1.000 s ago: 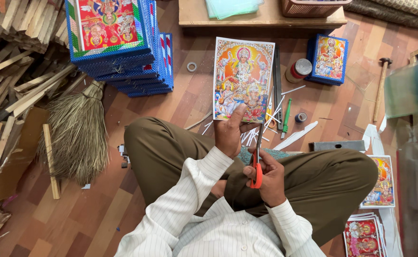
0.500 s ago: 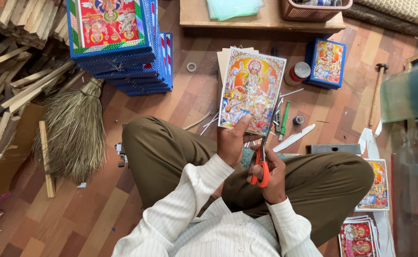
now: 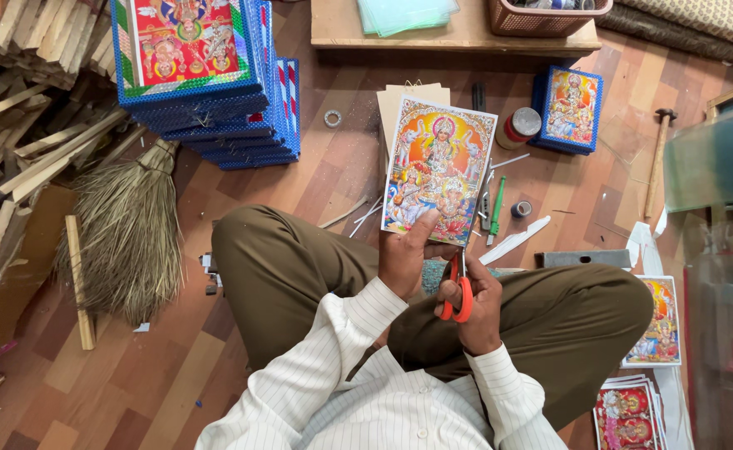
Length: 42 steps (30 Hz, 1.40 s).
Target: The person sits cross-legged on the floor and trims a printed deity image with scissors, then fits the trimmed image into a blue beaded picture frame and presses it into place, stacking the finished frame with others.
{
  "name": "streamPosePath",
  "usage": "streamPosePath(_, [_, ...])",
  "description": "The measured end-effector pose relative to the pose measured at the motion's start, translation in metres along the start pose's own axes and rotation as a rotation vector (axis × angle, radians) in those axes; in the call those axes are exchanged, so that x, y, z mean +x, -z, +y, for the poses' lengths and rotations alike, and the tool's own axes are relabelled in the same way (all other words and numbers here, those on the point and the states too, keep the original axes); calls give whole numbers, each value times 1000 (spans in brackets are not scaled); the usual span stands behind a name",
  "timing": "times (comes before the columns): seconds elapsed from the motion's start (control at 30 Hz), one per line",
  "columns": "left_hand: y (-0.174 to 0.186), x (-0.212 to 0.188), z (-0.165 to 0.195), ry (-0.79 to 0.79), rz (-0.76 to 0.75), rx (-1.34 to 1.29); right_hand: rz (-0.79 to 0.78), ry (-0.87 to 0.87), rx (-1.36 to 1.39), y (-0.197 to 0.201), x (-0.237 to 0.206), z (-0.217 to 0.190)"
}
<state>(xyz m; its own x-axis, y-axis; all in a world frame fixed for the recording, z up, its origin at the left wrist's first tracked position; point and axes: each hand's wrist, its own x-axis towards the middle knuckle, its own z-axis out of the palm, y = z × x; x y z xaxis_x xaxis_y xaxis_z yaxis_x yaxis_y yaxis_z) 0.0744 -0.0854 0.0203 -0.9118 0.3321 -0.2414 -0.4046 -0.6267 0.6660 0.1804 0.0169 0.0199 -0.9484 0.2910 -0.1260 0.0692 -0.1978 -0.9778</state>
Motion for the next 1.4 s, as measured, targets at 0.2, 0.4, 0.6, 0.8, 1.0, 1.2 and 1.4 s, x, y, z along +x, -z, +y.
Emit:
streamPosePath(0.2, [1, -1, -1, 14, 3, -9, 23, -4, -1, -1, -2, 4])
streamPosePath(0.4, [1, 0, -1, 15, 9, -9, 39, -8, -10, 0, -2, 9])
streamPosePath(0.6, [5, 3, -9, -8, -2, -1, 39, -23, 3, 2, -2, 10])
streamPosePath(0.8, [18, 4, -21, 30, -49, 86, 11, 4, 63, 4, 2, 7])
streamPosePath(1.0, [26, -7, -20, 32, -59, 180, 2, 16, 47, 7, 5, 4])
streamPosePath(1.2, [23, -12, -13, 70, -51, 137, 10, 12, 30, 3, 4, 2])
streamPosePath(1.4, [22, -12, -13, 67, -36, 114, 49, 0, 1, 1, 3, 4])
